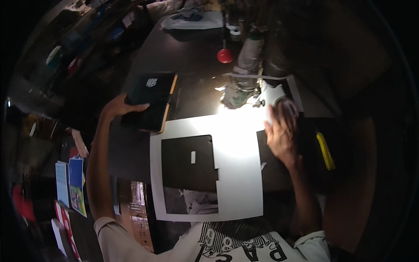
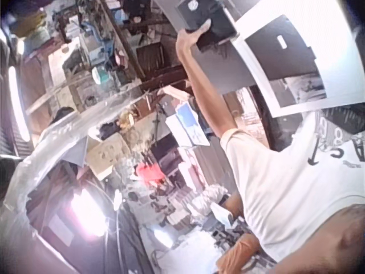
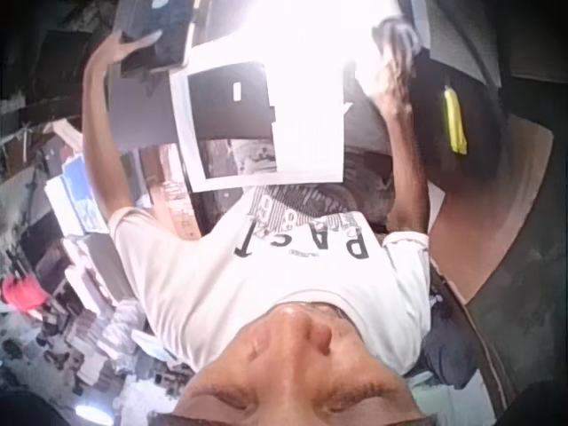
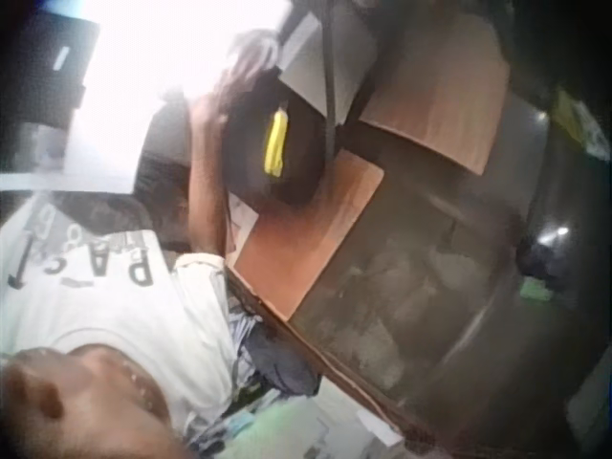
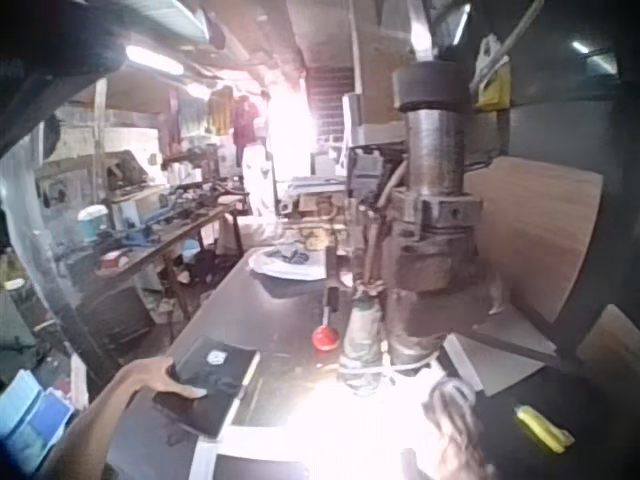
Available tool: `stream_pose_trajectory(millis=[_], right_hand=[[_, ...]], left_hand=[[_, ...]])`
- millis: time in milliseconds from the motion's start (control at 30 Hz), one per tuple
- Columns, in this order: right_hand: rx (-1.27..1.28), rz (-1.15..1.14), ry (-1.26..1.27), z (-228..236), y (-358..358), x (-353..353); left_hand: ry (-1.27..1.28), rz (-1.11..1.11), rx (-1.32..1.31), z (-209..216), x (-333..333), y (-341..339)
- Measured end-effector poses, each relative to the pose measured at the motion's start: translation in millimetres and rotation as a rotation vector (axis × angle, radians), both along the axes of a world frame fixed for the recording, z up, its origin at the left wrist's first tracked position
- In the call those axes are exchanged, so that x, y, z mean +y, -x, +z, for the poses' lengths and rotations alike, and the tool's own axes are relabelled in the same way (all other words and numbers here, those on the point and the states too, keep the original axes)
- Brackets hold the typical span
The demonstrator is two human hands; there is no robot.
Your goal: The person measures, marks, and cuts white cardstock and applies adhesive tape to a black notebook cover while working at a table with a machine.
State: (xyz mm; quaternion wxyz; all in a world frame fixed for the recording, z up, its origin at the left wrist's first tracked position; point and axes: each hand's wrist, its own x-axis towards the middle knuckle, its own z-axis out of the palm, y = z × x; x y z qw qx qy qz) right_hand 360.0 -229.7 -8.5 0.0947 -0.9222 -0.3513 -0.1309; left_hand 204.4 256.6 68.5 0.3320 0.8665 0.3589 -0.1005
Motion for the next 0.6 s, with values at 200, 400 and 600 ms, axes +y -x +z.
stream_pose_trajectory(millis=[200,400,600], right_hand=[[-0.221,-0.109,-0.064,3,-8,21],[0.426,0.367,0.023,41,116,34],[0.363,0.39,0.216,34,61,33]], left_hand=[[-0.239,0.269,-0.55,32,-26,32],[0.0,0.603,-0.983,27,-120,156],[0.403,0.677,-0.691,-29,-259,195]])
